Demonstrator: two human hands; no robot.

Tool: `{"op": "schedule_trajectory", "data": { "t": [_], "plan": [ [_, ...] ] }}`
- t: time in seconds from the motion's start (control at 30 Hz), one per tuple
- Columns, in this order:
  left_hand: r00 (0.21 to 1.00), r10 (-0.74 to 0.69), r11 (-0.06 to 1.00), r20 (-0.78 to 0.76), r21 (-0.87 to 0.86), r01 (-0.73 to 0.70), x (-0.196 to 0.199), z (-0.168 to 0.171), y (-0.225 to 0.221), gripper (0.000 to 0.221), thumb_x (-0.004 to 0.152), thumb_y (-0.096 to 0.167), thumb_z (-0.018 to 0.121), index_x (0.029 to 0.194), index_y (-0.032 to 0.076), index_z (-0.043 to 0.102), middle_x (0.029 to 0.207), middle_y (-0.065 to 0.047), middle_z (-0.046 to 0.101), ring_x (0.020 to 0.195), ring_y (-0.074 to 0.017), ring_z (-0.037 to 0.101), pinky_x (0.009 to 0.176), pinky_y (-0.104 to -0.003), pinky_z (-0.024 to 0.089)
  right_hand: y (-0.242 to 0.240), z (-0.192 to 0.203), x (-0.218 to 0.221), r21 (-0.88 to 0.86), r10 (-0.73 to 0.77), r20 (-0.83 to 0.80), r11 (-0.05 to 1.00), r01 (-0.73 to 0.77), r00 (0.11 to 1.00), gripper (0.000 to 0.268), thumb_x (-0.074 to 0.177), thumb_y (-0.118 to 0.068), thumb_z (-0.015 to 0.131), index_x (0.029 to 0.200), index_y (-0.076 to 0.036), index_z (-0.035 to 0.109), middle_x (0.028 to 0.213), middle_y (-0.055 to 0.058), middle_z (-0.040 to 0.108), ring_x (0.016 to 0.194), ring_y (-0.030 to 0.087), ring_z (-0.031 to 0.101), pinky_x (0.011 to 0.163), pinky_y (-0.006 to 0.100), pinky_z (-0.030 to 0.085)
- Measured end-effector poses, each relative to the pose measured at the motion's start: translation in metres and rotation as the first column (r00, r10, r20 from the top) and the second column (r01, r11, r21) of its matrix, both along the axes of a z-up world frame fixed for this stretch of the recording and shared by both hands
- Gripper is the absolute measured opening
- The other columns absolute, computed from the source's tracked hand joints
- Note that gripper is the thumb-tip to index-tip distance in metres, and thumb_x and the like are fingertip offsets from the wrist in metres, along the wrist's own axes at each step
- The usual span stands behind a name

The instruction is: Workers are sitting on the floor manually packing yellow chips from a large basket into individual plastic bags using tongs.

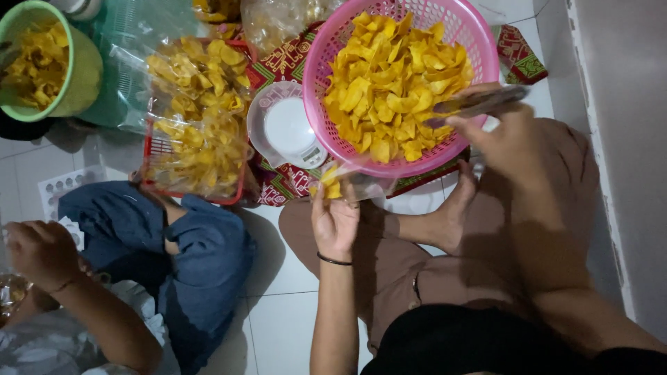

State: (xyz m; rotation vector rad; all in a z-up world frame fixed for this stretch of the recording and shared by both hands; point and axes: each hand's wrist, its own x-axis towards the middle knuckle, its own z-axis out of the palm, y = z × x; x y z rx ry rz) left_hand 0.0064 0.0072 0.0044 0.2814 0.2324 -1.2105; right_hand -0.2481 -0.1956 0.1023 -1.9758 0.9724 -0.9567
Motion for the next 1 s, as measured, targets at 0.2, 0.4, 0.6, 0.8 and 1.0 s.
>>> {"op": "schedule_trajectory", "data": {
  "t": [0.2,0.4,0.6,0.8,1.0],
  "plan": [
    [1.0,-0.01,0.999,-0.021,-0.045,0.009,0.0,0.0,0.003,0.038,0.112,0.015,0.057,0.145,-0.003,0.055,0.137,-0.018,0.069,0.125,-0.0279,0.07,0.106,-0.036,0.062,0.007,-0.006,0.021,-0.06,0.006,0.05,0.998,-0.003,0.999,0.028,0.099,0.006,0.078,0.126,0.008,0.073,0.117,0.02,0.078,0.096,0.027,0.076,0.086,0.036,0.062],
    [0.999,-0.003,1.0,-0.045,-0.013,0.002,0.001,-0.004,0.002,0.033,0.11,0.013,0.059,0.14,-0.001,0.058,0.132,-0.018,0.07,0.123,-0.0282,0.071,0.104,-0.037,0.064,-0.001,-0.004,-0.004,0.216,-0.126,0.229,0.973,0.076,0.965,0.03,0.105,0.01,0.073,0.131,-0.001,0.064,0.118,0.013,0.072,0.093,0.016,0.067,0.087,0.025,0.059],
    [0.996,-0.044,0.998,-0.079,-0.058,0.039,-0.003,0.0,-0.002,0.031,0.111,0.013,0.058,0.139,0.002,0.059,0.132,-0.017,0.071,0.122,-0.0256,0.072,0.103,-0.037,0.065,-0.01,-0.004,-0.045,0.075,0.247,0.636,0.923,-0.377,0.731,0.027,0.106,-0.004,0.066,0.13,-0.013,0.056,0.127,0.008,0.071,0.115,0.023,0.077,0.116,0.046,0.07],
    [0.995,-0.1,0.992,-0.011,-0.08,0.099,-0.01,0.015,-0.004,0.041,0.113,0.015,0.056,0.152,0.005,0.051,0.14,-0.018,0.065,0.126,-0.0267,0.068,0.104,-0.038,0.064,0.02,0.033,-0.057,0.079,0.382,0.57,0.856,-0.511,0.728,0.03,0.093,-0.02,0.076,0.119,-0.014,0.061,0.124,0.016,0.076,0.107,0.023,0.085,0.091,0.036,0.08],
    [0.991,-0.115,0.991,0.063,0.074,0.111,-0.017,0.03,-0.007,0.041,0.109,0.017,0.061,0.149,0.013,0.062,0.152,-0.016,0.063,0.137,-0.0356,0.063,0.1,-0.051,0.065,0.016,0.041,-0.039,-0.099,0.78,0.434,0.538,-0.837,0.451,0.031,0.106,-0.026,0.055,0.133,-0.011,0.063,0.139,0.019,0.072,0.123,0.032,0.079,0.114,0.056,0.063]
  ]
}}
